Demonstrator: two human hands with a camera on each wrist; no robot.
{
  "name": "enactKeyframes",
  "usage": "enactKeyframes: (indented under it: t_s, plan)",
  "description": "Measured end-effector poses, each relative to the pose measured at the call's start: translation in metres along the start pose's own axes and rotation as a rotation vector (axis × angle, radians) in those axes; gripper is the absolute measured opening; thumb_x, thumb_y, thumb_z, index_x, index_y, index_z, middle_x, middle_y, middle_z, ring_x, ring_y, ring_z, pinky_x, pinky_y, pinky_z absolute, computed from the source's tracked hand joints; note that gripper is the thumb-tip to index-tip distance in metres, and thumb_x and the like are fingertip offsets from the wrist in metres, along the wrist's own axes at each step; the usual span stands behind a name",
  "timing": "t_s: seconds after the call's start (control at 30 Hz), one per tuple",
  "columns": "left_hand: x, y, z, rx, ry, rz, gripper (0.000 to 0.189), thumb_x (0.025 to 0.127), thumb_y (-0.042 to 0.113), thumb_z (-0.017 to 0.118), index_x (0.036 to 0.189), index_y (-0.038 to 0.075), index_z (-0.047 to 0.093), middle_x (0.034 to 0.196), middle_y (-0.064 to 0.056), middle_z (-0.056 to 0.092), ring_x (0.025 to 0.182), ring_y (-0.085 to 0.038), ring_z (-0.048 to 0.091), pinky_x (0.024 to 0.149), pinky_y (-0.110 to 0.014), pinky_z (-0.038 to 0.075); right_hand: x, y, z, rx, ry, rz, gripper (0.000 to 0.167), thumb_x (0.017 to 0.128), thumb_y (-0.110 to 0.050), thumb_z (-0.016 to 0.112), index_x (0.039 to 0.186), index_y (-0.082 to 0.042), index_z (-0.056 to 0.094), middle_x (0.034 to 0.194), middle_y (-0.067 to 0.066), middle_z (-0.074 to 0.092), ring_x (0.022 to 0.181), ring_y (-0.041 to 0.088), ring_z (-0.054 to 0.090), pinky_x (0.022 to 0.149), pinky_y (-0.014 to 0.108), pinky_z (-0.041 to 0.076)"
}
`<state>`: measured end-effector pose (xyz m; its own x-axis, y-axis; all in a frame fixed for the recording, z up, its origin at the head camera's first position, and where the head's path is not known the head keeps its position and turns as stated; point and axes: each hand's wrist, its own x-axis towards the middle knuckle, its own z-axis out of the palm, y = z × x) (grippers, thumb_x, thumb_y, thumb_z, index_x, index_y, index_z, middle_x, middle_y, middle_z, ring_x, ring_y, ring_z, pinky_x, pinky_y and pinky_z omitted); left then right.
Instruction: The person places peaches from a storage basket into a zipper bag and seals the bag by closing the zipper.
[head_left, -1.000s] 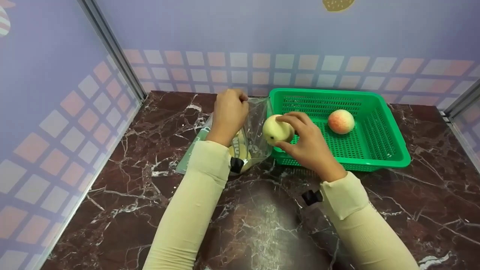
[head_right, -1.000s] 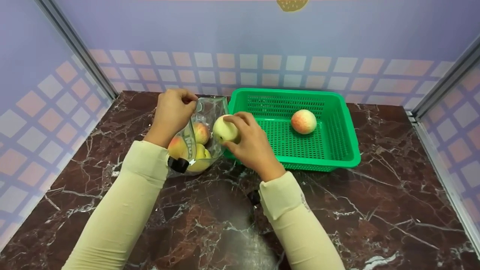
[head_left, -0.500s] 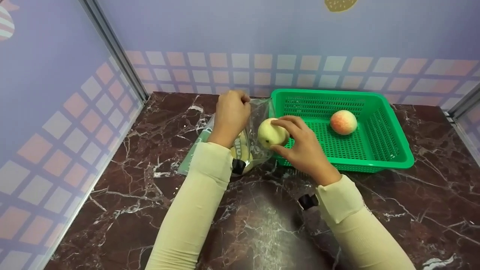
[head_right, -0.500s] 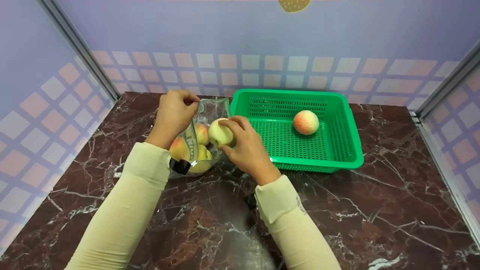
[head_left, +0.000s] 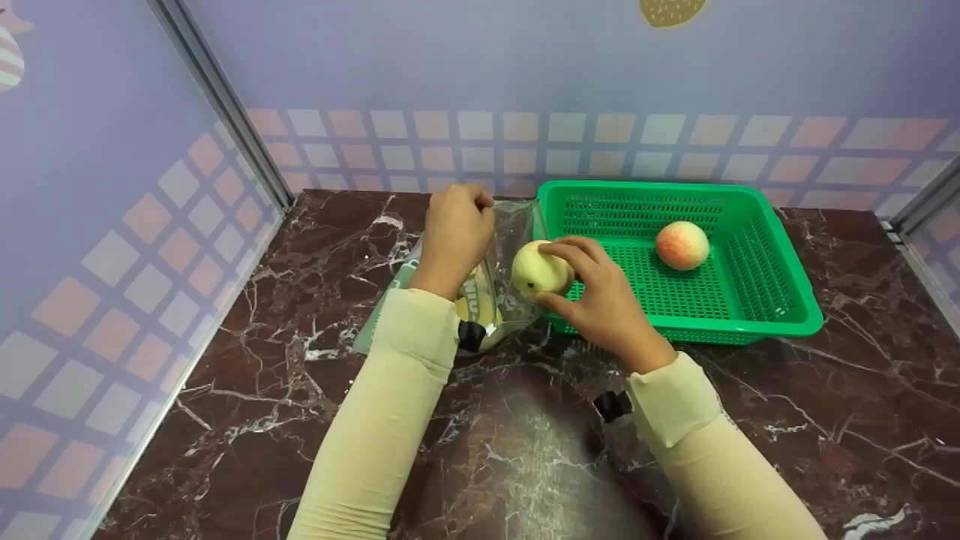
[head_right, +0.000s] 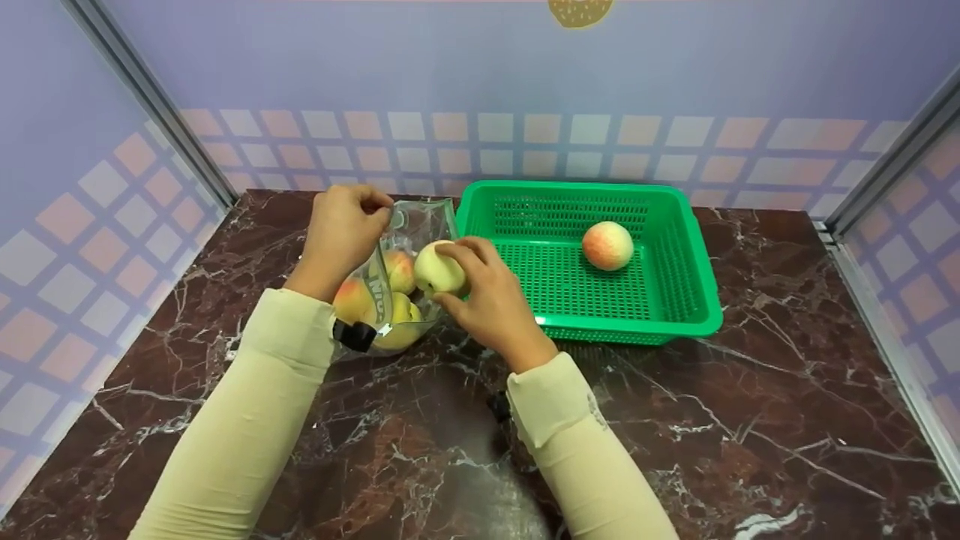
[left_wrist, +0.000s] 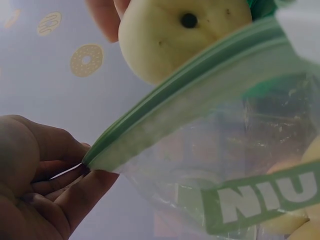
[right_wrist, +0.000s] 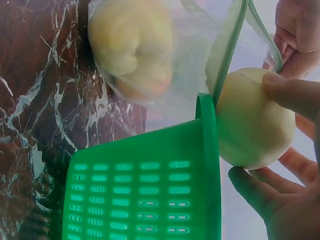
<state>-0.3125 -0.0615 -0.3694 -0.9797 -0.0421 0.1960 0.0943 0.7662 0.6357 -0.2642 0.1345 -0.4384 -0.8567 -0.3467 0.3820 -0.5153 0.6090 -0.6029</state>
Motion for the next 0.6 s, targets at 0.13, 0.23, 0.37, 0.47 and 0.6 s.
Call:
enactKeyframes:
  t_s: [0.13, 0.23, 0.37, 0.47, 0.6]
  plan:
    - [-0.0006, -0.0003, -0.0002, 0.002, 0.002, 0.013, 0.027, 0.094, 0.008, 0.051, 0.108, 0.008, 0.073, 0.104, -0.010, 0.073, 0.076, -0.019, 0.066, 0.072, -0.033, 0.054, 0.0000, 0.0004, -0.0002, -0.016, -0.007, 0.006, 0.057, 0.083, -0.027, 0.076, 0.136, -0.020, 0.055, 0.137, 0.007, 0.050, 0.112, 0.025, 0.057, 0.084, 0.042, 0.051]
    - [0.0004, 0.0002, 0.0005, 0.007, 0.008, 0.018, 0.026, 0.094, 0.009, 0.051, 0.106, 0.008, 0.074, 0.102, -0.010, 0.073, 0.077, -0.018, 0.067, 0.074, -0.033, 0.054, -0.0002, 0.0010, -0.0002, -0.017, -0.012, 0.009, 0.058, 0.084, -0.028, 0.075, 0.137, -0.021, 0.054, 0.139, 0.006, 0.049, 0.116, 0.027, 0.056, 0.087, 0.045, 0.051]
    - [0.0006, 0.0000, 0.0007, 0.003, 0.017, 0.022, 0.024, 0.094, 0.009, 0.052, 0.104, 0.007, 0.074, 0.101, -0.010, 0.073, 0.078, -0.019, 0.067, 0.076, -0.033, 0.055, 0.0001, 0.0019, 0.0009, -0.013, -0.015, 0.022, 0.059, 0.085, -0.029, 0.074, 0.139, -0.022, 0.052, 0.141, 0.005, 0.048, 0.120, 0.027, 0.055, 0.091, 0.046, 0.050]
    - [-0.0004, -0.0006, 0.0000, -0.009, 0.026, 0.022, 0.023, 0.093, 0.008, 0.054, 0.102, 0.007, 0.075, 0.099, -0.010, 0.073, 0.078, -0.020, 0.066, 0.075, -0.033, 0.054, 0.0006, 0.0019, 0.0025, -0.027, -0.022, 0.037, 0.059, 0.086, -0.032, 0.073, 0.140, -0.023, 0.051, 0.143, 0.003, 0.047, 0.124, 0.027, 0.053, 0.095, 0.047, 0.049]
    - [-0.0009, -0.0018, -0.0015, -0.020, 0.027, 0.025, 0.022, 0.093, 0.010, 0.054, 0.100, 0.006, 0.074, 0.096, -0.010, 0.073, 0.078, -0.020, 0.067, 0.074, -0.034, 0.054, 0.0030, 0.0008, 0.0042, -0.037, -0.031, 0.040, 0.058, 0.088, -0.033, 0.070, 0.141, -0.021, 0.050, 0.146, 0.005, 0.045, 0.130, 0.028, 0.050, 0.101, 0.048, 0.046]
